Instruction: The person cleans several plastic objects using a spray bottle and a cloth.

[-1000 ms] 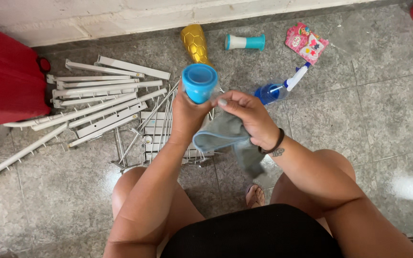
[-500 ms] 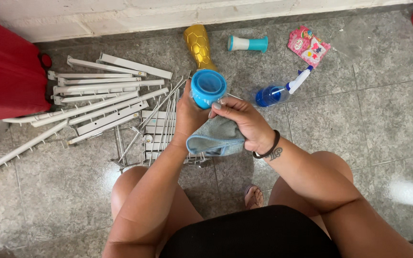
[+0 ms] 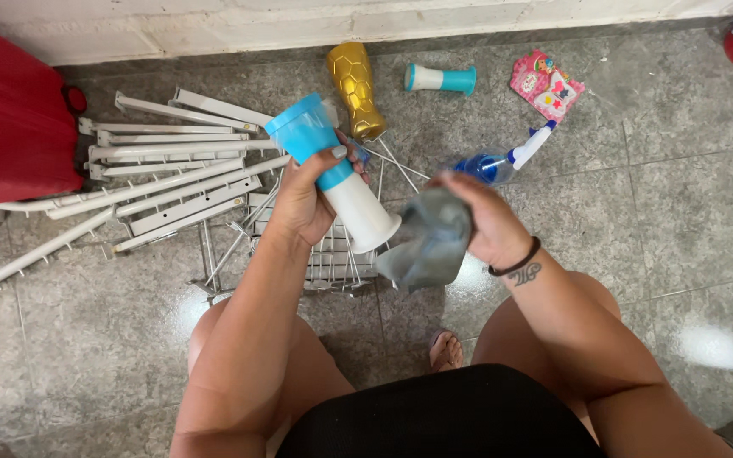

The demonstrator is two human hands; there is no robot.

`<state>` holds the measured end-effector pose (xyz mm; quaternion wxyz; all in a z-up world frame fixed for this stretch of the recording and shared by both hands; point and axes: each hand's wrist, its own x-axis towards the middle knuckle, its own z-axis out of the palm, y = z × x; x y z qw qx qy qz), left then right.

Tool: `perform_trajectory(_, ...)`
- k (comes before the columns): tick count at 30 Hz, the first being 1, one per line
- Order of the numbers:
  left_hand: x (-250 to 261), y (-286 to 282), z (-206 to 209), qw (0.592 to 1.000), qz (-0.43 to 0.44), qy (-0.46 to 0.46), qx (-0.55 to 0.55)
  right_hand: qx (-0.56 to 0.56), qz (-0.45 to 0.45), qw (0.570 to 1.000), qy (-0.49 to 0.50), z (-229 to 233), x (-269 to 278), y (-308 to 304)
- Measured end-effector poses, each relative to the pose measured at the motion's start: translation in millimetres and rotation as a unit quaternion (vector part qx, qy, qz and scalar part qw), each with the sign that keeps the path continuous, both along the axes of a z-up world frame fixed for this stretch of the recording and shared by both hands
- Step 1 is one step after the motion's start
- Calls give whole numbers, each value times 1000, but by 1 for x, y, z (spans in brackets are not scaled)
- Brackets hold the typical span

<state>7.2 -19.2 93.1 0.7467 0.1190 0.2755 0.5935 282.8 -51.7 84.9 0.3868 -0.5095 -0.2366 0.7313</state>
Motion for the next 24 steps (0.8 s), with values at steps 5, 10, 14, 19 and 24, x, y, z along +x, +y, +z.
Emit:
perform_trajectory(5, 18, 1, -21, 998, -7, -27, -51, 127, -42, 989, 60, 21, -38, 6)
perform_trajectory(10, 4, 15, -42, 979, 58, -91, -174, 351, 264, 863, -249, 39, -73, -15)
perform_trajectory(14, -2, 13, -27, 930, 85, -231, -272, 303, 198, 919, -158, 19, -44, -15)
perform_trajectory(19, -5, 14, -24, 920, 95, -249, -287, 285, 118, 931, -195, 29, -28, -17)
perform_trajectory(24, 1, 17, -22, 909, 127, -245, -313, 601, 127, 685, -392, 24, -63, -26)
